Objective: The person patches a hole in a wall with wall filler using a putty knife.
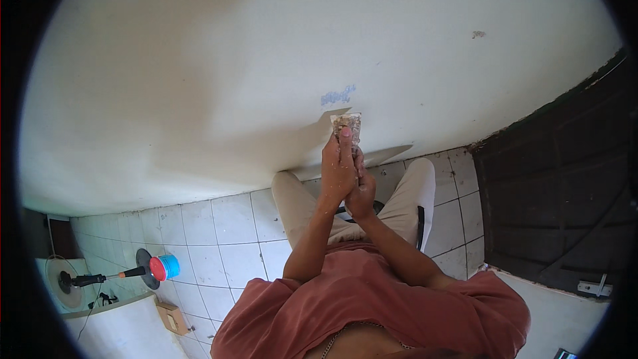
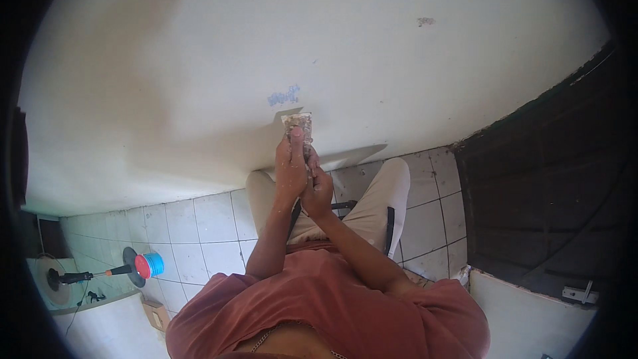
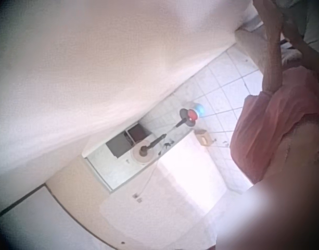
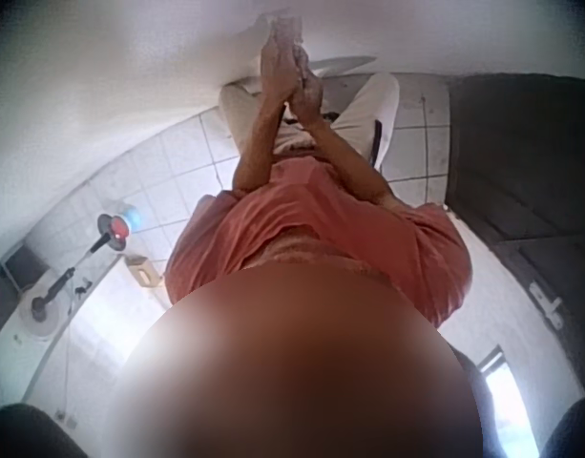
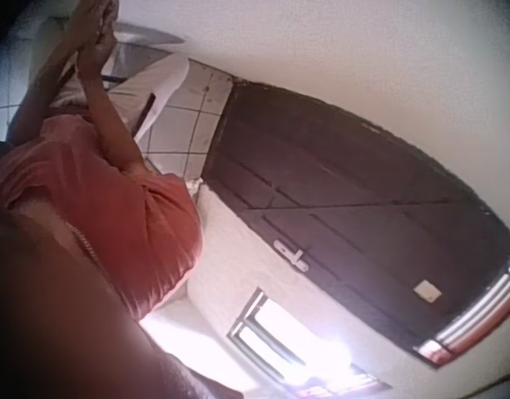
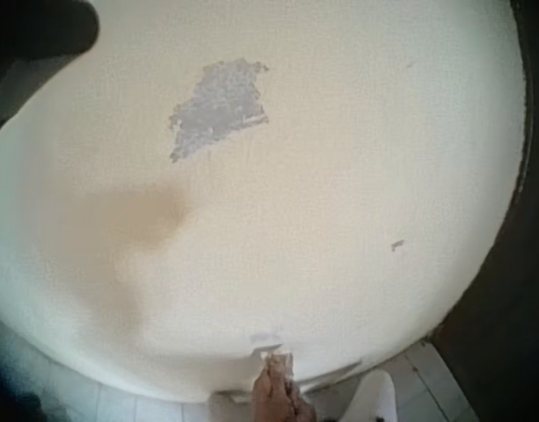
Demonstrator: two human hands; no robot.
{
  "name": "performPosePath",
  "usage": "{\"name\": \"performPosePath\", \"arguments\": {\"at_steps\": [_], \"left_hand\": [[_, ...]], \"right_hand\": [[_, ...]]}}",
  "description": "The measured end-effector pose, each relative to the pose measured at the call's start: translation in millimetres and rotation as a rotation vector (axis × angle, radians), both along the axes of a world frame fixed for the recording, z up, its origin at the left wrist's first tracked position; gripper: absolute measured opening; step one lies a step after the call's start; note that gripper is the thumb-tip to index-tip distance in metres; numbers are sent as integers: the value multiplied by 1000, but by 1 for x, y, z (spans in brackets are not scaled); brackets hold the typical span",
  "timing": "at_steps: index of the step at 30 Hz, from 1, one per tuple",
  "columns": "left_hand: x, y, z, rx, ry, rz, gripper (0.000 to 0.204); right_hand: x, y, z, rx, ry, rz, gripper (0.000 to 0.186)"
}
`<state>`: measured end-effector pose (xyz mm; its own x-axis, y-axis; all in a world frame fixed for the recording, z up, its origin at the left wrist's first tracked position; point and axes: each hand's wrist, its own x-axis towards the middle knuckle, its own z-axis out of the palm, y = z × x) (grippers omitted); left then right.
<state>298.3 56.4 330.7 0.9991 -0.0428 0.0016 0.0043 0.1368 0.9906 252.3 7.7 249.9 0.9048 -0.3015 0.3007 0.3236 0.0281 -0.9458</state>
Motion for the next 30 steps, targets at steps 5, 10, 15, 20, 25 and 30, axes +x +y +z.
{"name": "performPosePath", "arguments": {"at_steps": [5,10,15,20,25,30], "left_hand": [[1,0,23,-4,-22,-10,36],[3,-3,0,14,-85,-25,35],[-14,-7,-57,7,54,57,36],[7,2,-28,-47,-20,80,37],[7,9,-15,-72,-15,53,38],[7,18,-26,8,29,103,40]], "right_hand": [[3,0,9,192,23,84,38],[3,-7,-2,280,101,220,46],[-10,-4,-43,334,131,122,46],[15,-9,-40,55,125,253,44],[16,4,-38,199,81,269,43],[8,11,-36,38,-5,102,49]]}}
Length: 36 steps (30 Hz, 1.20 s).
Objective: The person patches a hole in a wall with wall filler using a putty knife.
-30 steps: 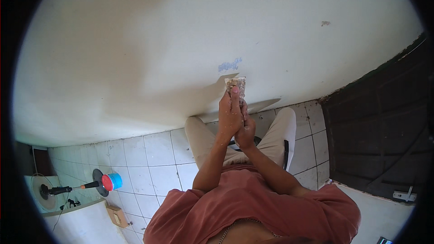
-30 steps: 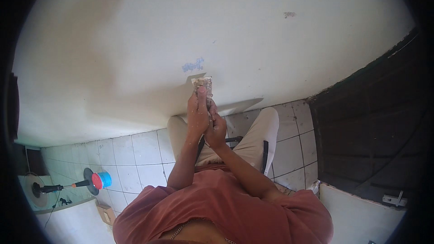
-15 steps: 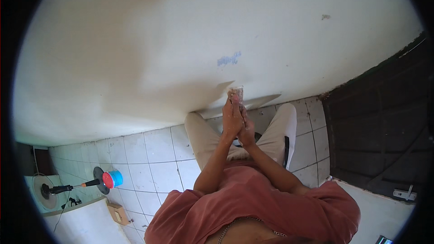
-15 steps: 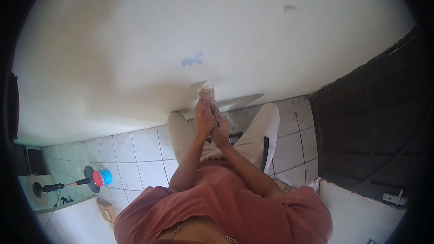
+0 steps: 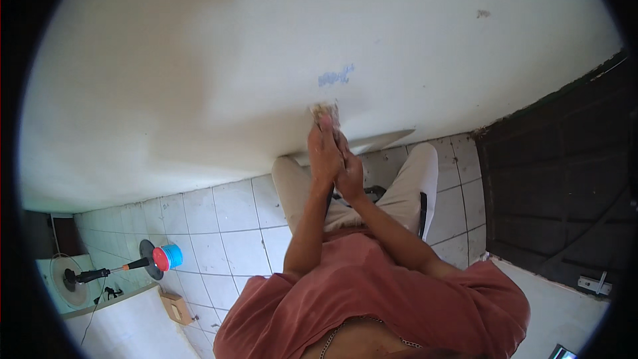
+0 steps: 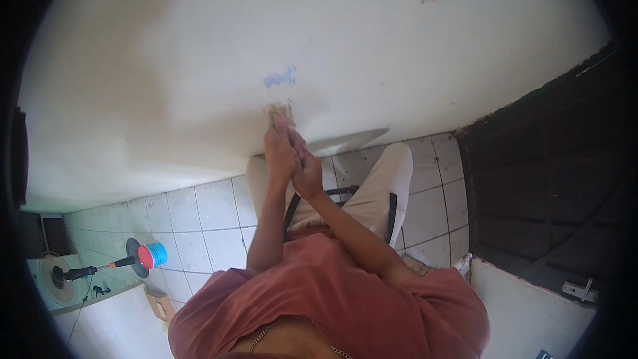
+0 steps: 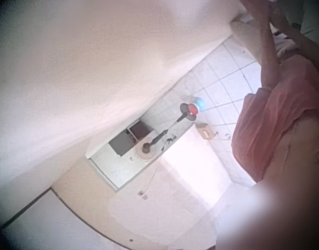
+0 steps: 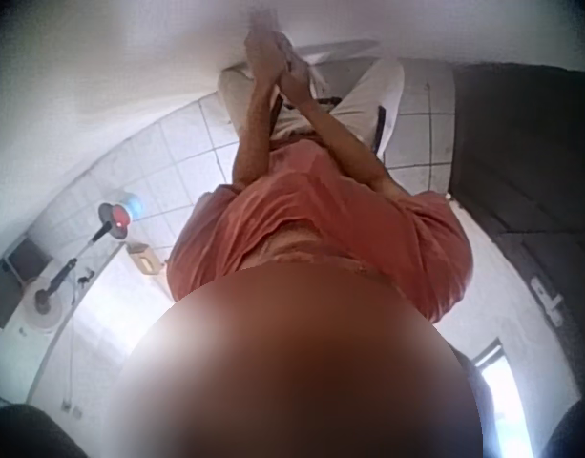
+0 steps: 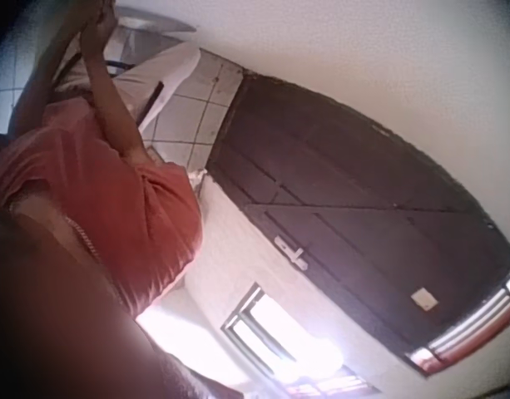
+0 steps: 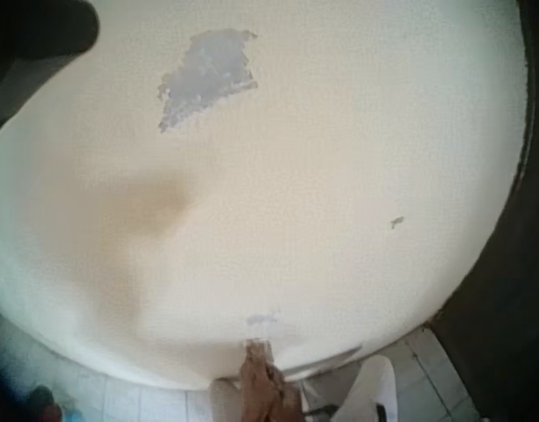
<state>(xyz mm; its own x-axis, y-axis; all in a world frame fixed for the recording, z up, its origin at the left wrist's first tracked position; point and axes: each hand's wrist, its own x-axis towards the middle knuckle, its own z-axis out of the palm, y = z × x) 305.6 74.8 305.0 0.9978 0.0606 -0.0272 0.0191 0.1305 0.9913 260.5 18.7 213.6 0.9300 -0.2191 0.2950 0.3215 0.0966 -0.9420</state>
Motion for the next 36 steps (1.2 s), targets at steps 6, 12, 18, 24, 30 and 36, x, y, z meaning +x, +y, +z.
{"name": "performPosePath", "arguments": {"at_steps": [6,12,18,24,30,36], "left_hand": [[-13,2,-8,44,2,41,43],[-6,4,9,-8,6,-1,41],[2,3,7,52,-30,22,41],[-11,-2,7,1,-26,11,40],[1,-11,27,61,-88,-14,39],[-6,-18,17,19,-31,-23,40]], "right_hand": [[-8,11,16,117,79,75,41],[1,-1,12,-1,417,242,41],[2,5,25,-89,-65,-142,39],[-2,7,24,43,42,65,45],[5,-11,24,65,264,168,46],[1,-2,31,80,6,-181,38]]}}
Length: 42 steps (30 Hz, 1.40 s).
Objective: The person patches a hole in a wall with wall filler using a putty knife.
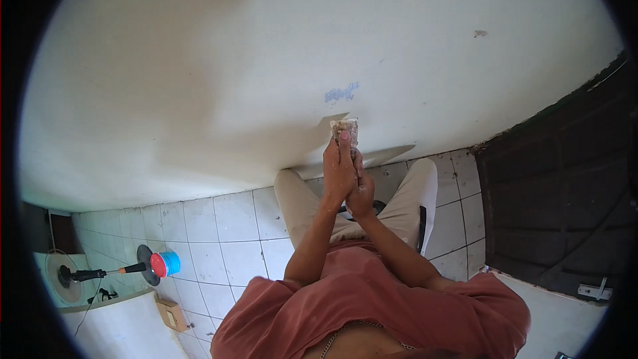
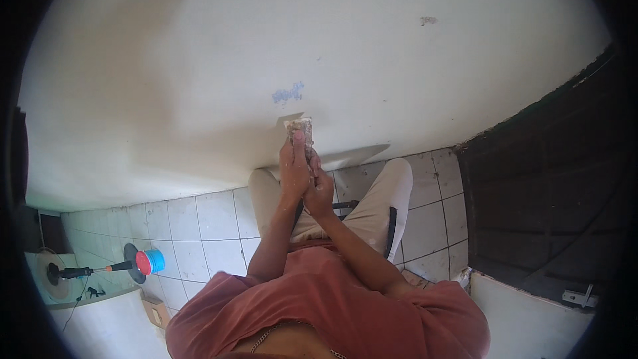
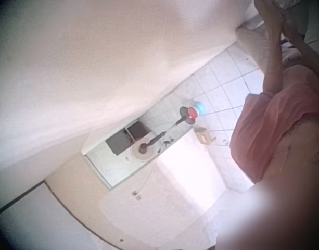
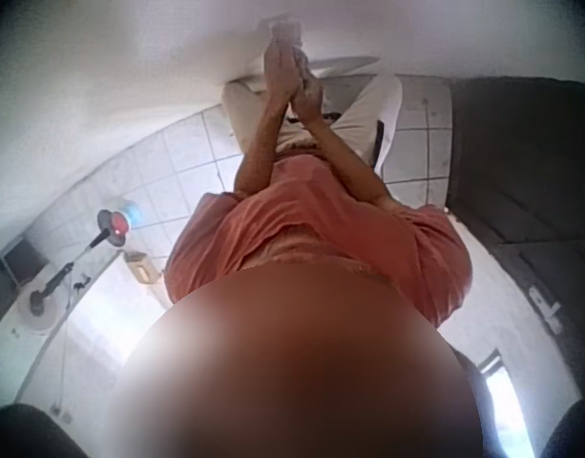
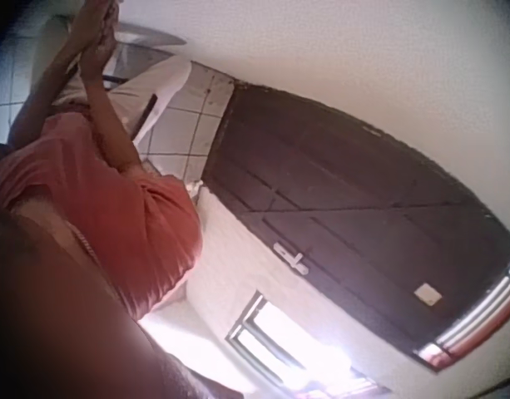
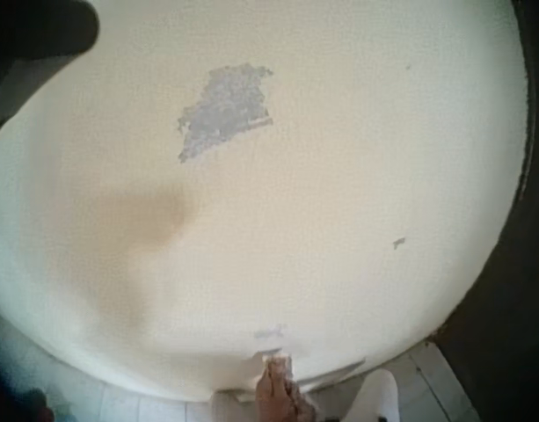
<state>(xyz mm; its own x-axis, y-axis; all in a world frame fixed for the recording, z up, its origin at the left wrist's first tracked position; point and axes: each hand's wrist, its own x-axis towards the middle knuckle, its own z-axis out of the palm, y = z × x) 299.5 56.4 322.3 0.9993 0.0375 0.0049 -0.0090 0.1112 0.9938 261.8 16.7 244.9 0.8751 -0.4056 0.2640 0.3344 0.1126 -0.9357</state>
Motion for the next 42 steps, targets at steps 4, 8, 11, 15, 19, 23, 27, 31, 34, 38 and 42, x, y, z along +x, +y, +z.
{"name": "performPosePath", "arguments": {"at_steps": [4,8,11,15,19,23,27,31,34,38,42], "left_hand": [[9,4,33,-24,-68,-63,41],[3,-3,-6,-63,-32,-44,41],[-2,-1,0,-89,47,-1,40],[8,4,25,-79,-80,-32,37],[-1,-1,-3,-108,64,12,36],[11,4,-2,-29,-54,-36,38],[1,2,-1,-4,42,-6,40],[9,5,9,14,-28,-17,40],[1,2,-1,-29,69,-1,39],[7,5,-8,17,-25,22,39],[6,6,-18,14,13,11,40]], "right_hand": [[-4,-16,14,-23,210,235,41],[0,-5,-12,-22,18,37,37],[-5,-7,-9,-143,20,85,39],[10,-9,1,54,74,310,42],[-2,-3,2,-31,39,131,42],[3,-13,-4,-133,202,205,43],[-2,-4,-6,-43,83,119,43],[-1,-4,-4,-59,112,148,44],[-1,-2,-4,-46,60,113,44],[0,-9,2,-145,172,204,43],[-2,-1,-2,-30,47,169,43]]}}
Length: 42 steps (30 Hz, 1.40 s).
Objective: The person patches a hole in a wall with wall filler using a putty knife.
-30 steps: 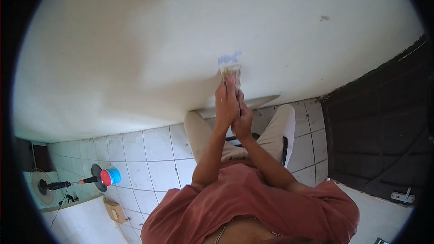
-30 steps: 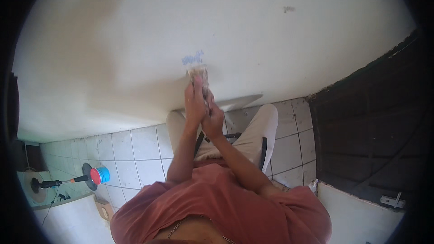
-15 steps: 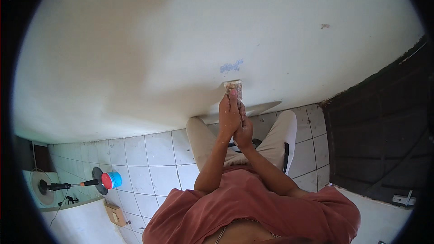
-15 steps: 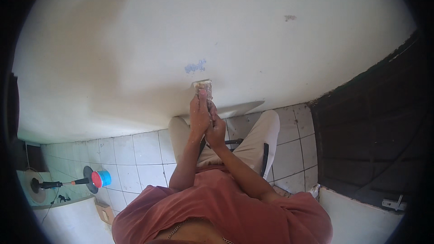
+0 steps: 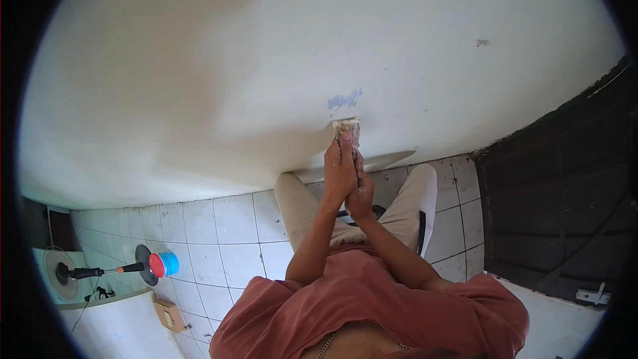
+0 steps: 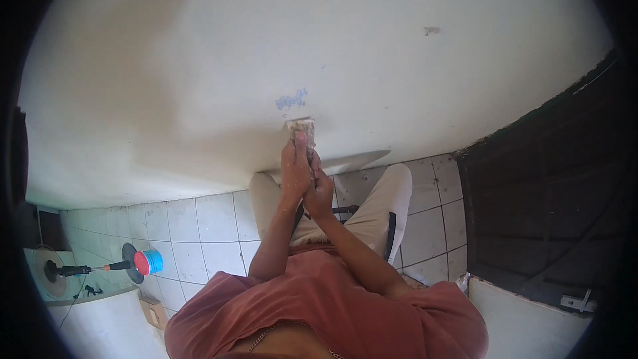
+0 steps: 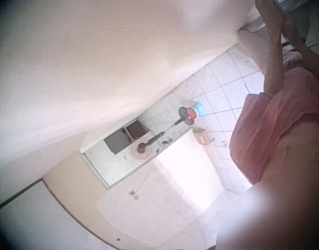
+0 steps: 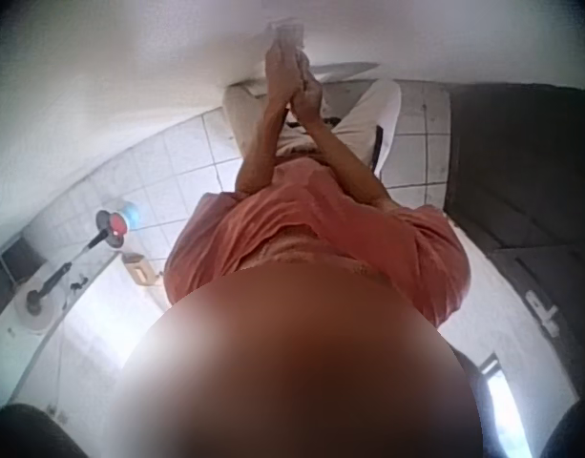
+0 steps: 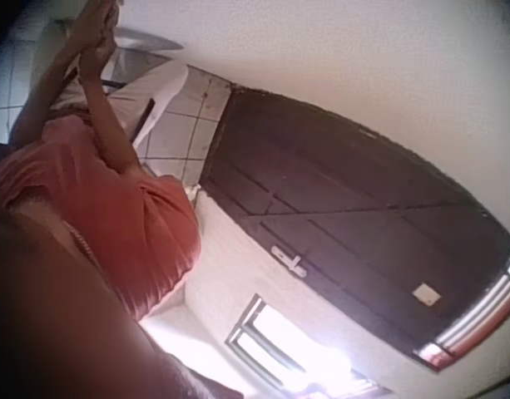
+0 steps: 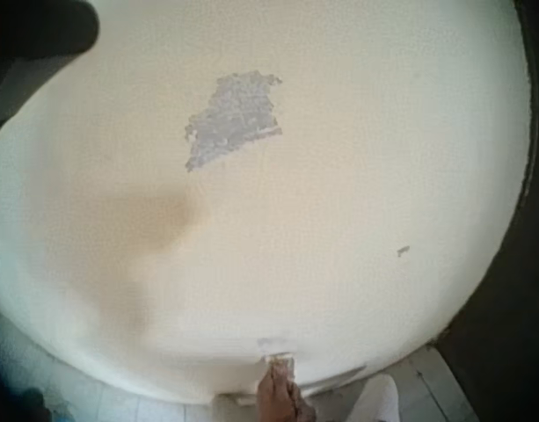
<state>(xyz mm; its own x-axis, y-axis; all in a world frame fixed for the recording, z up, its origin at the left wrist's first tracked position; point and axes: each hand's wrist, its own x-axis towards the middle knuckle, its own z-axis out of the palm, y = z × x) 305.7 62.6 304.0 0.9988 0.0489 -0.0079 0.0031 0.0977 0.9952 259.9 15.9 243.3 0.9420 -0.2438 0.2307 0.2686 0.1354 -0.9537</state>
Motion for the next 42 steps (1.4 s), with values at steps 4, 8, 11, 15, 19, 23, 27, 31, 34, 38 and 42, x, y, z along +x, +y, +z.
{"name": "performPosePath", "arguments": {"at_steps": [4,8,11,15,19,23,27,31,34,38,42], "left_hand": [[8,2,25,12,-37,-51,39],[-2,-2,7,16,-79,-1,37],[-2,-3,15,-135,71,-13,37],[1,0,37,-6,-77,-47,37],[-6,-1,14,-38,83,-39,38],[-5,-1,17,-87,42,-59,38],[-4,0,22,-69,-1,-29,38],[2,0,30,-45,-53,-57,39],[-5,-2,24,-11,4,-30,39],[-4,-1,26,-32,9,8,40],[-1,-1,23,26,-43,-13,40]], "right_hand": [[11,-9,-4,73,75,50,44],[-2,-3,-7,-92,-39,-57,42],[4,-1,-14,-133,-53,-142,43],[10,-4,1,33,61,52,42],[-3,2,3,-57,-36,-123,40],[-5,-4,-6,-78,90,-43,41],[-2,-5,5,49,-16,28,38],[4,-9,-10,45,52,46,38],[0,-2,-14,-10,15,19,39],[3,0,5,-46,1,-60,38],[5,-3,-4,53,4,20,38]]}}
